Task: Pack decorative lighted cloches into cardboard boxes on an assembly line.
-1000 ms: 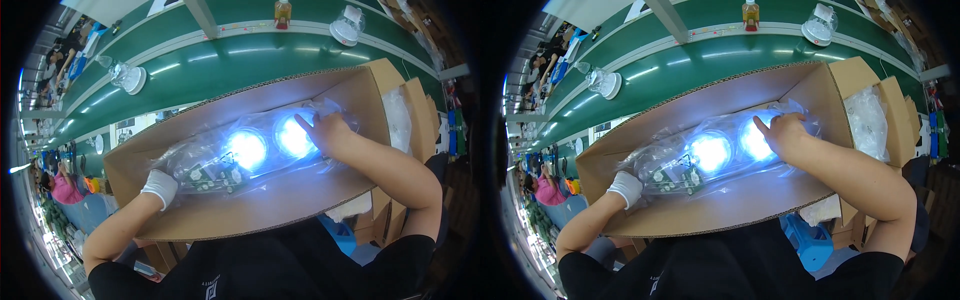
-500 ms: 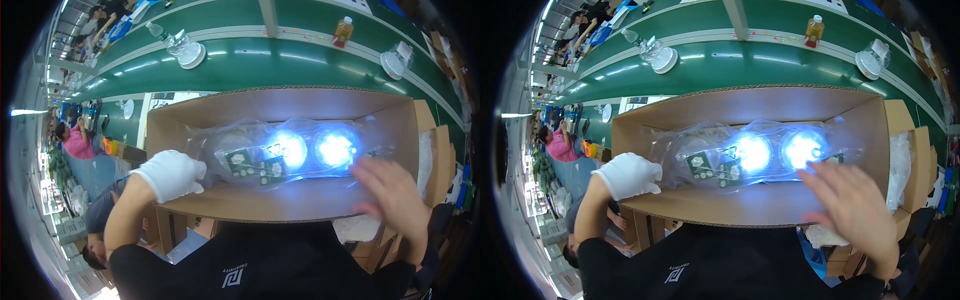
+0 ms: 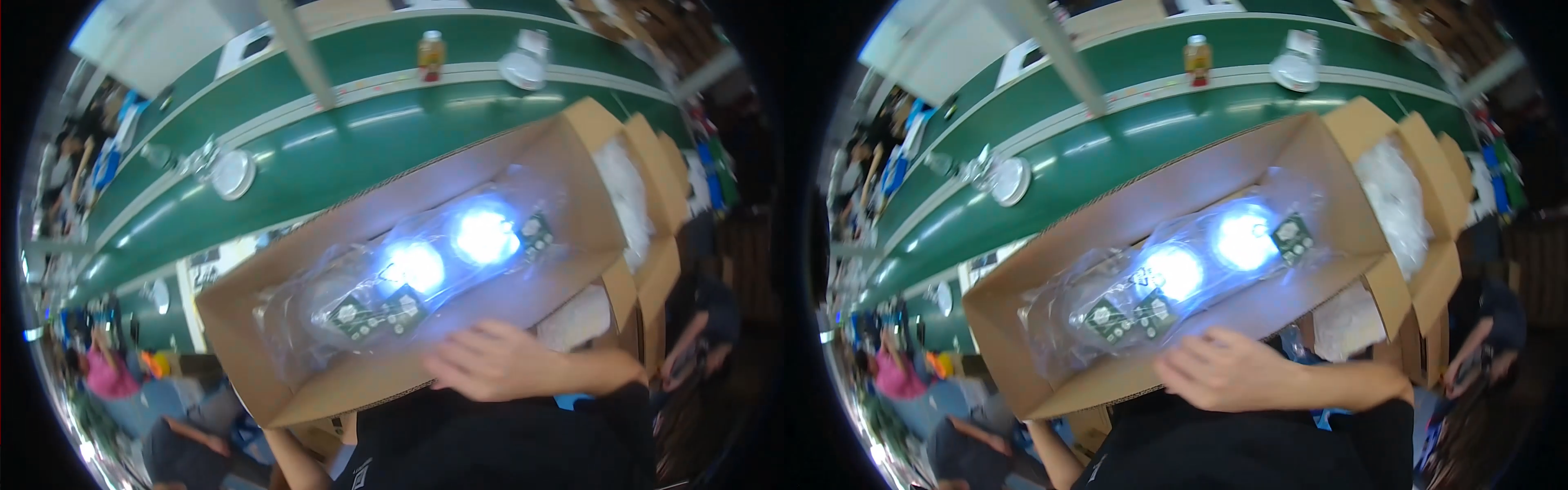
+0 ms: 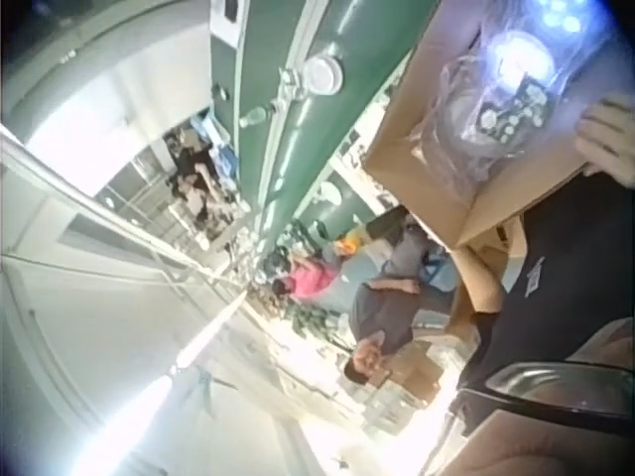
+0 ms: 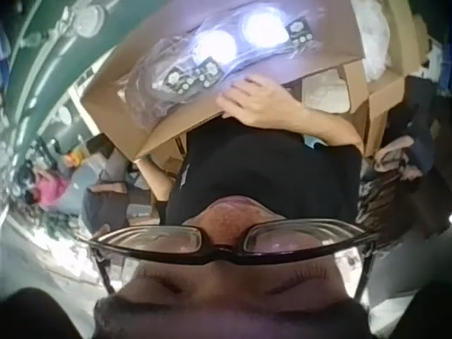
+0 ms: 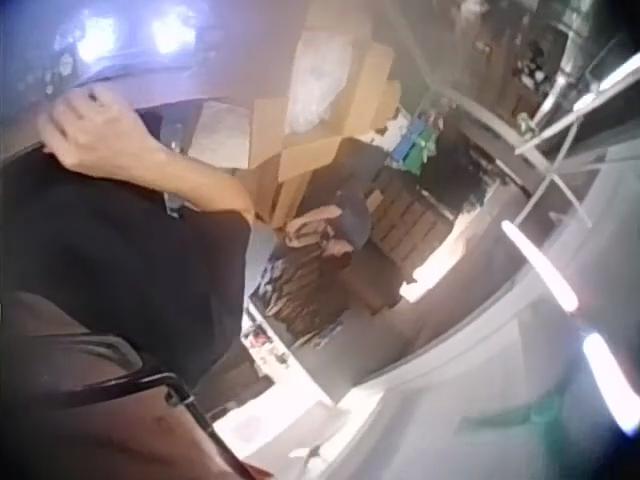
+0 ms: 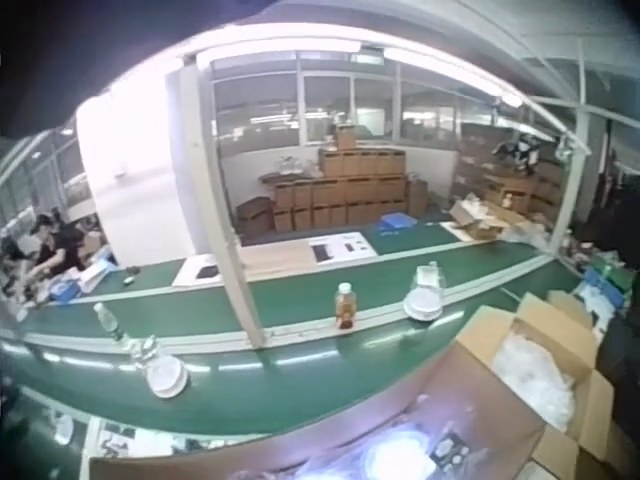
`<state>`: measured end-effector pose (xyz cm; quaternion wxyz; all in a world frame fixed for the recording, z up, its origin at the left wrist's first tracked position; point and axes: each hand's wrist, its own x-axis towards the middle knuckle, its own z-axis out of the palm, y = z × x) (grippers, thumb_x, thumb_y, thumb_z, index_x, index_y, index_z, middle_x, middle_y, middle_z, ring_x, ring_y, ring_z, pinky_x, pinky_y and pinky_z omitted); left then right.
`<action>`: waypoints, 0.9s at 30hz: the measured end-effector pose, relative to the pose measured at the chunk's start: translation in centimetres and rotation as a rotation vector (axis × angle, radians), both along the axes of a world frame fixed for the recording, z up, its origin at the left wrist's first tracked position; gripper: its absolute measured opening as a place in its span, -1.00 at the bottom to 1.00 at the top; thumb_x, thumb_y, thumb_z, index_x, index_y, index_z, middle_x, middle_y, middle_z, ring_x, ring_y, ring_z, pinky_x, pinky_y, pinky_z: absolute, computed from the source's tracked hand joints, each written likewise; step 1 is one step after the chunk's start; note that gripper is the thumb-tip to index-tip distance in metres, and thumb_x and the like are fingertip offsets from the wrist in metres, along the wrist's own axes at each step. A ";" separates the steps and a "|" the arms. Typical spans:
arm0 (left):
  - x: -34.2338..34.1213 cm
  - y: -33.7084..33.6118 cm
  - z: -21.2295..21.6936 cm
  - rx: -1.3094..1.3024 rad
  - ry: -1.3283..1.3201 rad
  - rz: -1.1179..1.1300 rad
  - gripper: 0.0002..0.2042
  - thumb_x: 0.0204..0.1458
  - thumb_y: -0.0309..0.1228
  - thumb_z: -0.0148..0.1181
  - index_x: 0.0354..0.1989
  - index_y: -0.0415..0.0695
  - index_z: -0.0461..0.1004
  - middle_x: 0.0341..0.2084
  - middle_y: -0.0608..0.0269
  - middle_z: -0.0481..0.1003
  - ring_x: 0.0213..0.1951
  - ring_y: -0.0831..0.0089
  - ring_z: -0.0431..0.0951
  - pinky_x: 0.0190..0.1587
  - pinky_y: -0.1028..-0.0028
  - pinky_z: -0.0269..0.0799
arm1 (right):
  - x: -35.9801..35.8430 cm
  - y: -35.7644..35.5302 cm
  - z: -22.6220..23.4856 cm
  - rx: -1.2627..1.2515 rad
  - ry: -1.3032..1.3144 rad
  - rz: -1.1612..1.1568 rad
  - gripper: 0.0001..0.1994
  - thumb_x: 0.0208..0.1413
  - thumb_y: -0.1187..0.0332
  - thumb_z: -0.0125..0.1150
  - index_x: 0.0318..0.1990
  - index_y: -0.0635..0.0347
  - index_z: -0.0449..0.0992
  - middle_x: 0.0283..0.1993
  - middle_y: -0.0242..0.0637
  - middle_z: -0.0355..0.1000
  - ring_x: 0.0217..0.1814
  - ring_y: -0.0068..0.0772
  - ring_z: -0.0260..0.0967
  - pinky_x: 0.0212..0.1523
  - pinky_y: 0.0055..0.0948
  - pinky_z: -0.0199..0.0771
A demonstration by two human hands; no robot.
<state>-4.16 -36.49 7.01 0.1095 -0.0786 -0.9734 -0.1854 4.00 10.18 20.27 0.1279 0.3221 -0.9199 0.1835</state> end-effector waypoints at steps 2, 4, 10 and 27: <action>-2.1 6.0 -2.5 0.143 -0.111 -0.099 -0.65 0.29 -0.28 0.00 0.11 -0.26 0.39 0.03 0.07 0.48 0.06 0.35 0.48 0.11 0.39 0.38 | -0.5 -2.1 -1.6 0.073 0.088 0.034 -0.76 0.05 0.19 0.29 -0.41 0.16 0.46 -0.49 -0.49 0.31 -0.44 -0.56 0.32 -0.43 -0.56 0.23; -1.7 7.8 -4.5 0.247 -0.217 -0.155 -0.66 0.28 -0.29 0.00 0.10 -0.27 0.40 0.02 0.07 0.49 0.05 0.35 0.48 0.10 0.40 0.39 | -1.4 -3.4 -1.4 0.075 0.246 0.004 -0.66 0.08 0.14 0.27 -0.59 0.06 0.32 -0.61 -0.51 0.20 -0.55 -0.58 0.25 -0.52 -0.60 0.14; 1.7 5.8 -8.8 0.507 -0.477 -0.129 -0.67 0.26 -0.33 0.00 0.08 -0.29 0.41 -0.02 0.06 0.51 0.04 0.33 0.50 0.09 0.40 0.40 | -1.6 -6.1 -0.6 0.130 0.132 -0.088 -0.66 0.10 0.06 0.25 -0.50 0.05 0.32 -0.57 -0.50 0.29 -0.51 -0.54 0.33 -0.51 -0.52 0.23; 4.5 -0.6 -8.0 1.194 -0.621 0.104 -0.67 0.35 -0.27 -0.06 0.05 -0.27 0.47 -0.15 0.17 0.59 -0.11 0.44 0.58 -0.01 0.45 0.44 | -11.3 -4.5 7.6 0.005 0.645 -0.219 -0.36 -0.21 -0.24 0.41 -0.73 0.09 0.20 -0.73 -0.36 0.07 -0.70 -0.33 0.10 -0.64 -0.34 0.06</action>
